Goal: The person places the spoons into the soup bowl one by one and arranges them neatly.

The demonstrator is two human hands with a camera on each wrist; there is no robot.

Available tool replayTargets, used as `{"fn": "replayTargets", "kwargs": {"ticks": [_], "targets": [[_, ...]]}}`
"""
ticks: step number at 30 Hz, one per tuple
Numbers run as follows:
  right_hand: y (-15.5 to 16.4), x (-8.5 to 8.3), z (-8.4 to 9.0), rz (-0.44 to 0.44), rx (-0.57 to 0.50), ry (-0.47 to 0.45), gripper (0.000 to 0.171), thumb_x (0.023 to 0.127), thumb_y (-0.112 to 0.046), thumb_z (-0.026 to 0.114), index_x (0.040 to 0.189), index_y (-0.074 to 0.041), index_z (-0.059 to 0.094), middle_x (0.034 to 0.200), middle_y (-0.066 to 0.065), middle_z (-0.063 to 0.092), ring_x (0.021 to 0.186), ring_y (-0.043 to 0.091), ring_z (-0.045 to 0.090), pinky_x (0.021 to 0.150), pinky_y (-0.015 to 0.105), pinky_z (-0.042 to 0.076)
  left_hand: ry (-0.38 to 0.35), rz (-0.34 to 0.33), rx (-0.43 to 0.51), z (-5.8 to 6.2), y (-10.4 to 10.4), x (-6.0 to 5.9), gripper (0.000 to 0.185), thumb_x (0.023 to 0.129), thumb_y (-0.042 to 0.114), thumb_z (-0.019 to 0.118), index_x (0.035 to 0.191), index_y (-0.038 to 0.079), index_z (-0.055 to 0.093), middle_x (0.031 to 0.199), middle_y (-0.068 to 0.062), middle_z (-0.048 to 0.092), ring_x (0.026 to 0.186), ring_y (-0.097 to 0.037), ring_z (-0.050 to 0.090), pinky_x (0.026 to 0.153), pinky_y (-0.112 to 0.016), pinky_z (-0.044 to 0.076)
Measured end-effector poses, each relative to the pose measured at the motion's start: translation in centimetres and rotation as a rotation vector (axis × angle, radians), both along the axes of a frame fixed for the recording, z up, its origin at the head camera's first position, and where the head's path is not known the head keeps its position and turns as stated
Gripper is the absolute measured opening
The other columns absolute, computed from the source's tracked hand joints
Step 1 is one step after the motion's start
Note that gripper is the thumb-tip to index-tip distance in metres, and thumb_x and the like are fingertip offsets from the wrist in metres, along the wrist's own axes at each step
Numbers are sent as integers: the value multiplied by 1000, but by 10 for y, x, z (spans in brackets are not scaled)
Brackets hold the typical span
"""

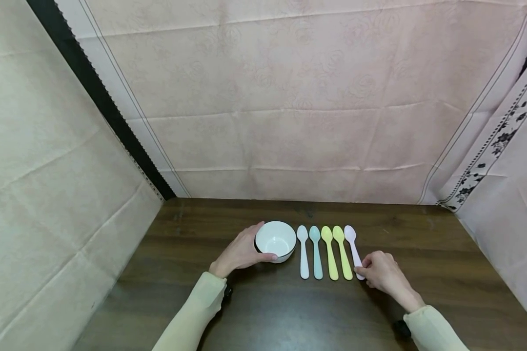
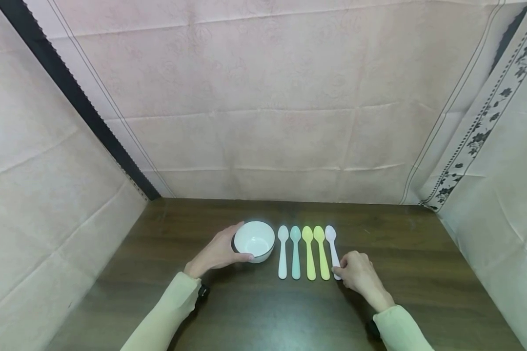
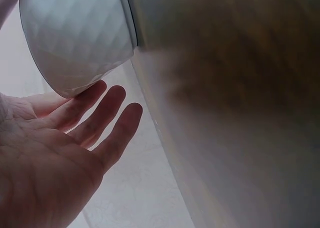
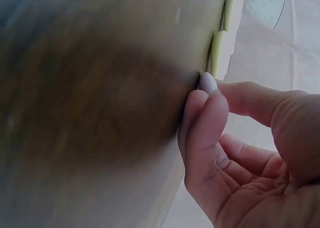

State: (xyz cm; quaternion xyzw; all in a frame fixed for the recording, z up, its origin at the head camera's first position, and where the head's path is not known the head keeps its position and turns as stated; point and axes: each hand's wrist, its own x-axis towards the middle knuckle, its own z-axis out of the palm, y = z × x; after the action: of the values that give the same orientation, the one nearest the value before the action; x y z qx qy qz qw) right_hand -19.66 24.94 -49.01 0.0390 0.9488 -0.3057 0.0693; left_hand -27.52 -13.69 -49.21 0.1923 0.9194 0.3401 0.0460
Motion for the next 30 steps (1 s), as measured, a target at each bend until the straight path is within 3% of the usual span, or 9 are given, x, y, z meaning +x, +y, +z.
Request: {"fn": "replayTargets", "kwargs": {"ticks": [11,19,30], "targets": [[-3,-3,-3,-64,-113,-66,24,96,-12,80,75,-4,70,66,1,72,56,9,69,55,27,58,-35,-18,12,0,1,-4,113,82,51,94,169,5,38,171,-18,47,156,-43,47,122,-64,46],[0,-2,-2,-89,-133,-94,21,95,-13,81,79,-3,70,67,2,72,58,10,71,58,28,58,-41,-12,16,0,1,-5,113,82,49,95,169,6,38,171,-17,47,156,-43,47,124,-63,45],[5,-1,-5,-139,-256,-102,16,97,-8,78,95,7,73,79,10,74,61,11,74,60,29,63,-45,-2,12,0,1,-6,114,81,50,96,168,6,39,170,-18,49,156,-43,47,123,-62,46]]}}
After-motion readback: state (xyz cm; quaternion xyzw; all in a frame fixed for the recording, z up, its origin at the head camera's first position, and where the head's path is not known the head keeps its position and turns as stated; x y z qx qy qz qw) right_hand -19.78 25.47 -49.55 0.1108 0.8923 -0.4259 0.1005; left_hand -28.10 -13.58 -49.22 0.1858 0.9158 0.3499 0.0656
